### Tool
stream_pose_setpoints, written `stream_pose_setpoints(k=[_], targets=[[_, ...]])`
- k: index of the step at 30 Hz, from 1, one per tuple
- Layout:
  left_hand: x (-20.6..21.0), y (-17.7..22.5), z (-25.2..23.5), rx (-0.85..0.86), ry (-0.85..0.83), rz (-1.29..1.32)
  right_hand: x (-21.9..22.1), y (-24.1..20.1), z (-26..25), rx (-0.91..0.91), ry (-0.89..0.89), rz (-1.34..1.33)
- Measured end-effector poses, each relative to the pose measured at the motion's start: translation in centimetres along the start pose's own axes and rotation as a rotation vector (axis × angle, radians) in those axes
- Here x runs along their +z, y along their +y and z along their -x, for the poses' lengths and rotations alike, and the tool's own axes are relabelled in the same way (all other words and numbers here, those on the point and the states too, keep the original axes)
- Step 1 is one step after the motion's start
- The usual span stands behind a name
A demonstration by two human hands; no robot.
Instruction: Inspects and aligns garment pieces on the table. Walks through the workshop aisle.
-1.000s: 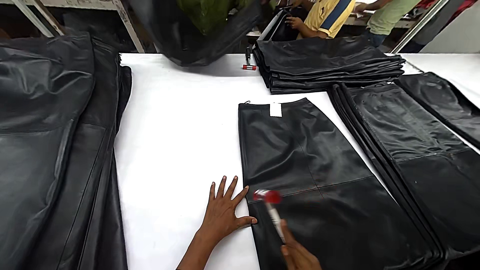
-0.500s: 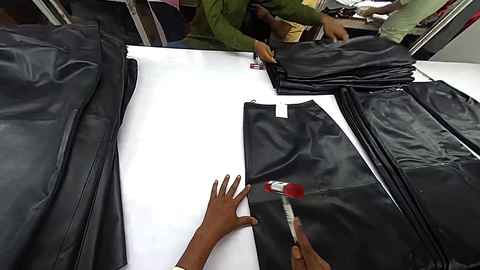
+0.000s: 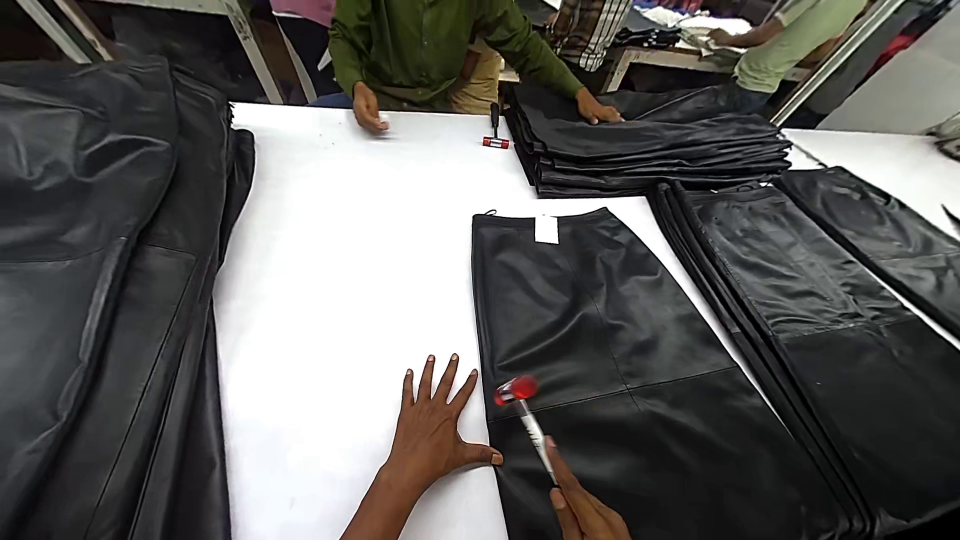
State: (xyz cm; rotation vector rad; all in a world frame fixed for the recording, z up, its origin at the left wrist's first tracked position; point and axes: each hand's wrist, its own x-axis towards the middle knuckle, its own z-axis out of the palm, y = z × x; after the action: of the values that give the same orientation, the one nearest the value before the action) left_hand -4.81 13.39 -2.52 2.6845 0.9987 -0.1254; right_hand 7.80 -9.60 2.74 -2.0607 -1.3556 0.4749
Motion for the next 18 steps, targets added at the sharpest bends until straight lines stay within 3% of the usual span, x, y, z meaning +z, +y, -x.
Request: stream_pose_setpoints(k=[4, 8, 10, 18], targets=[[0.2, 0.2, 0.2, -0.026, -0.008, 0.004, 0.2, -0.3, 0.5, -0.082, 0.167, -0.113], [1.5, -0.5, 0.4, 0.167, 0.222, 0.002, 0.8, 0.9, 0.2, 0.002, 0.113, -0.206], [2.1, -0.8, 0.3, 0.26, 0.25, 0.005, 0.7, 1.2, 0.0, 0.016, 0.089, -0.206], [1.8, -1.0, -0.6, 0.259, 0.296, 0.006, 0.5, 0.8, -0.3, -0.007, 0.045, -0.205]])
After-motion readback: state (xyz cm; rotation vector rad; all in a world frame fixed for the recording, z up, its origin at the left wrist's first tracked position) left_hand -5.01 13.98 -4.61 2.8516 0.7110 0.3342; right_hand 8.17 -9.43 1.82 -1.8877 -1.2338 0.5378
